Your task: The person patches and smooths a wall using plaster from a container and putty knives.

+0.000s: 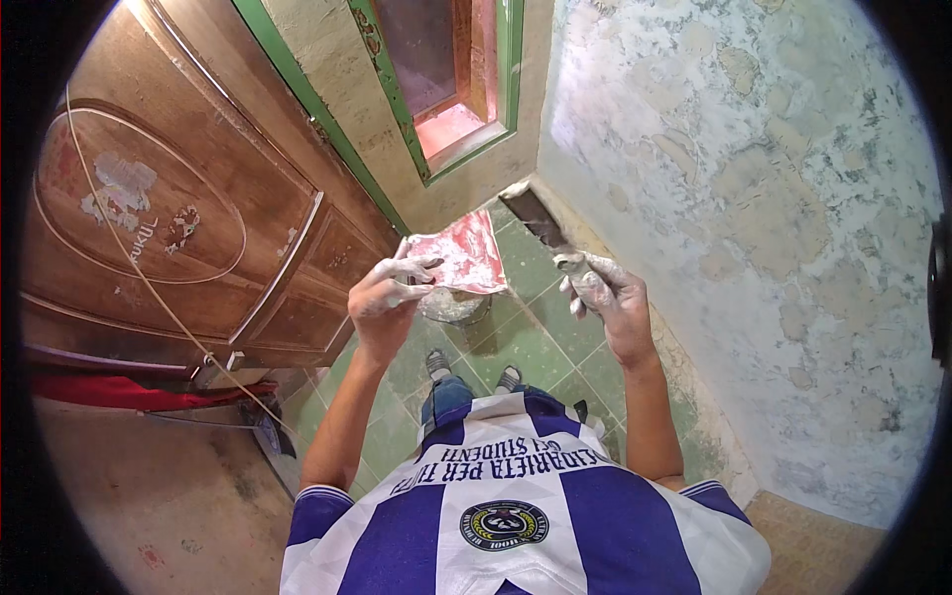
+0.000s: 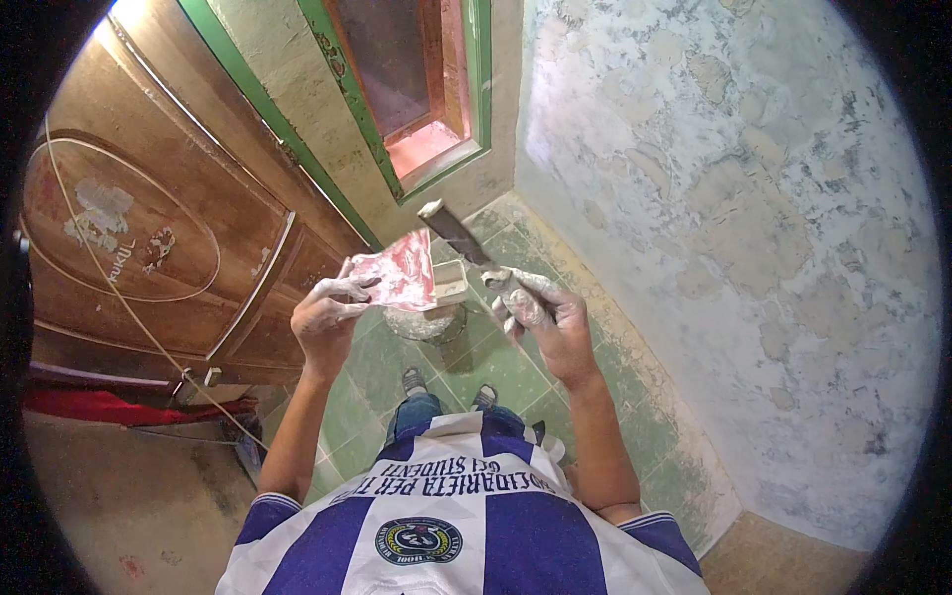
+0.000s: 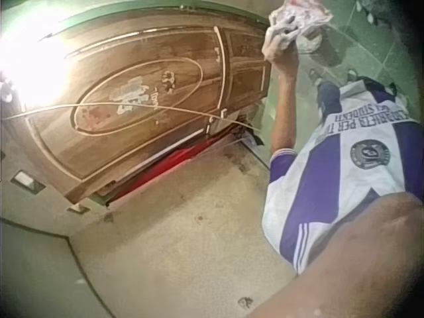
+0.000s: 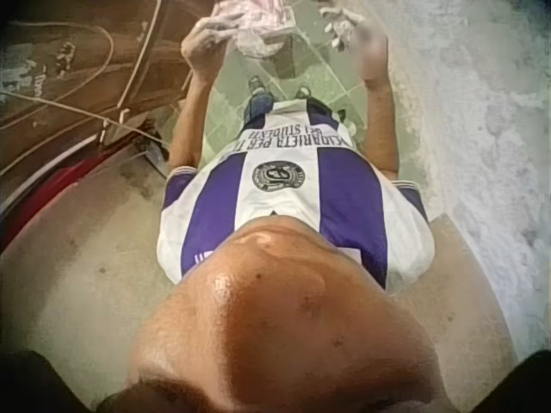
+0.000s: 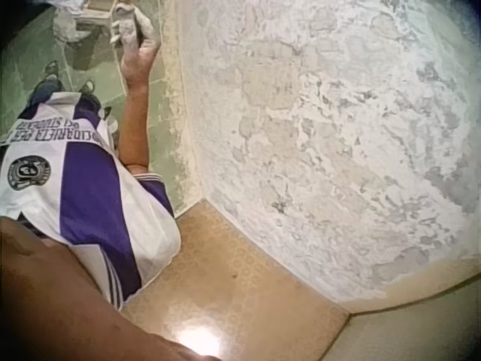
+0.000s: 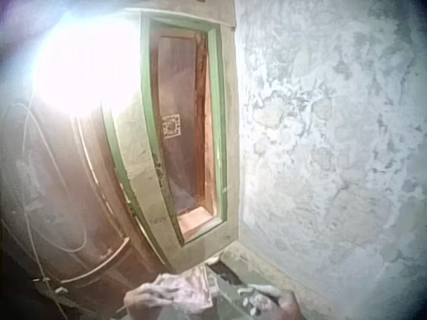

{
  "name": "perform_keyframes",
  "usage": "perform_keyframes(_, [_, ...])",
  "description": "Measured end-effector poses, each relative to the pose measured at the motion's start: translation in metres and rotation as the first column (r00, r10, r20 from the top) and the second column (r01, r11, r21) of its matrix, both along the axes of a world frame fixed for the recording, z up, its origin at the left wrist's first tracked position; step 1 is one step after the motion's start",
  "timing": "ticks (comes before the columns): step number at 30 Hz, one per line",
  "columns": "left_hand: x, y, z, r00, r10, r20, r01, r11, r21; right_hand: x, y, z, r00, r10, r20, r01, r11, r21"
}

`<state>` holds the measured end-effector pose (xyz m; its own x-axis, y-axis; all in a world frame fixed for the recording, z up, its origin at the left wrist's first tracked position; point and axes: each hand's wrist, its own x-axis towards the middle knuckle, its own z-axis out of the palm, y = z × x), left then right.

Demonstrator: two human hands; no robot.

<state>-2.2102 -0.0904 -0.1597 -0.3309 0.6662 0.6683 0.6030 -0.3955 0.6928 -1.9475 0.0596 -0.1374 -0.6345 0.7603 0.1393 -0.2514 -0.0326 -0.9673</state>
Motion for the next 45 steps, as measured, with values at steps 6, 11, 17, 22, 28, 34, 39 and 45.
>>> perform_keyframes(6, [0.0, -0.006, 0.0, 0.968, -0.03, 0.25, 0.022, 0.999, 0.036, -0.006, -0.001, -0.011, 0.975, 0.015, 0.22, -0.064, 0.974, 0.216])
perform_keyframes(11, [-0.007, -0.01, -0.001, 0.943, 0.092, 0.321, -0.128, 0.988, 0.092, -0.004, 0.003, -0.017, 0.96, -0.061, 0.272, -0.076, 0.881, 0.467])
perform_keyframes(17, [-0.014, -0.009, 0.017, 0.969, 0.167, 0.182, -0.196, 0.967, 0.161, 0.019, 0.014, -0.04, 0.942, -0.116, 0.314, -0.015, 0.923, 0.386])
perform_keyframes(22, [-0.009, -0.005, 0.027, 0.931, 0.323, -0.168, -0.293, 0.938, 0.183, 0.022, 0.005, -0.015, 0.983, 0.164, 0.08, -0.15, 0.977, -0.152])
perform_keyframes(28, [-0.006, 0.009, 0.027, 0.902, 0.212, -0.377, -0.12, 0.96, 0.253, 0.01, -0.013, -0.012, 0.953, 0.251, 0.17, -0.201, 0.942, -0.268])
perform_keyframes(34, [-0.011, 0.015, 0.031, 0.865, 0.094, -0.493, 0.007, 0.98, 0.199, -0.002, -0.015, -0.024, 0.966, 0.224, 0.129, -0.153, 0.898, -0.412])
perform_keyframes(39, [-0.017, 0.014, 0.036, 0.81, -0.094, -0.579, 0.179, 0.979, 0.092, -0.02, -0.003, -0.009, 0.968, 0.25, 0.026, -0.211, 0.864, -0.458])
perform_keyframes(45, [-0.039, 0.009, 0.017, 0.975, -0.011, -0.223, 0.035, 0.994, 0.106, -0.045, 0.003, 0.008, 0.994, 0.11, -0.017, -0.111, 0.972, -0.209])
